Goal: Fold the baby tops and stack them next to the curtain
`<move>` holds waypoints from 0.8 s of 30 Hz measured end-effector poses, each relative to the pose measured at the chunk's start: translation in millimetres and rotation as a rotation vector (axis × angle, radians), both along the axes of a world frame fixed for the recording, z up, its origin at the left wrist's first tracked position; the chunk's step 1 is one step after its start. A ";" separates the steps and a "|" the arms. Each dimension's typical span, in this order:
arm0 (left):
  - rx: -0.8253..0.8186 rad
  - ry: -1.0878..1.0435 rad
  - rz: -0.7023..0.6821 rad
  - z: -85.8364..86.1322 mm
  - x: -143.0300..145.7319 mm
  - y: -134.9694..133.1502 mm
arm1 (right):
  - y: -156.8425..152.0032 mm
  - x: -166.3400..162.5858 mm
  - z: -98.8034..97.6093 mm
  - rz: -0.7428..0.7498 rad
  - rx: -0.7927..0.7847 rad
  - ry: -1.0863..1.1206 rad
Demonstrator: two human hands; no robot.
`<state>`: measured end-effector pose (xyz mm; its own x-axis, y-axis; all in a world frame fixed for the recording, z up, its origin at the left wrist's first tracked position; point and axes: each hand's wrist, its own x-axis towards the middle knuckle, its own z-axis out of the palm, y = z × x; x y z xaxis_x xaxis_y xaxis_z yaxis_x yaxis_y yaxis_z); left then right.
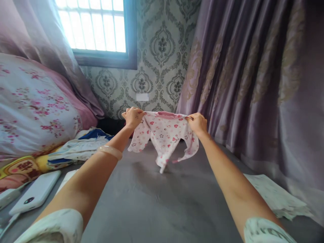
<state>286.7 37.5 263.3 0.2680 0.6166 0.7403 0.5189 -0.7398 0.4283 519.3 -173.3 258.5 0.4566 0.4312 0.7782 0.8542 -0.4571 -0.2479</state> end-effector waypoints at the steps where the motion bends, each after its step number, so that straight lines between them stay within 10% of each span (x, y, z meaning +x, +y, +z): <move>1: -0.028 0.005 -0.005 0.0 0.6 -0.2 | 0.3 1.3 0.8 0.011 -0.021 0.050; 15: -0.205 -0.166 -0.245 -15.9 5.6 3.4 | 2.6 8.6 -3.4 0.096 -0.002 0.065; 24: -0.299 -0.240 -0.481 -18.6 -39.4 -18.9 | -41.3 -2.9 -4.2 0.433 -0.040 0.306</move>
<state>247.3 18.6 244.7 0.4147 0.6587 0.6278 0.0202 -0.6964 0.7173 516.4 -214.6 254.3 0.4336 0.6571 0.6166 0.8584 -0.0930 -0.5045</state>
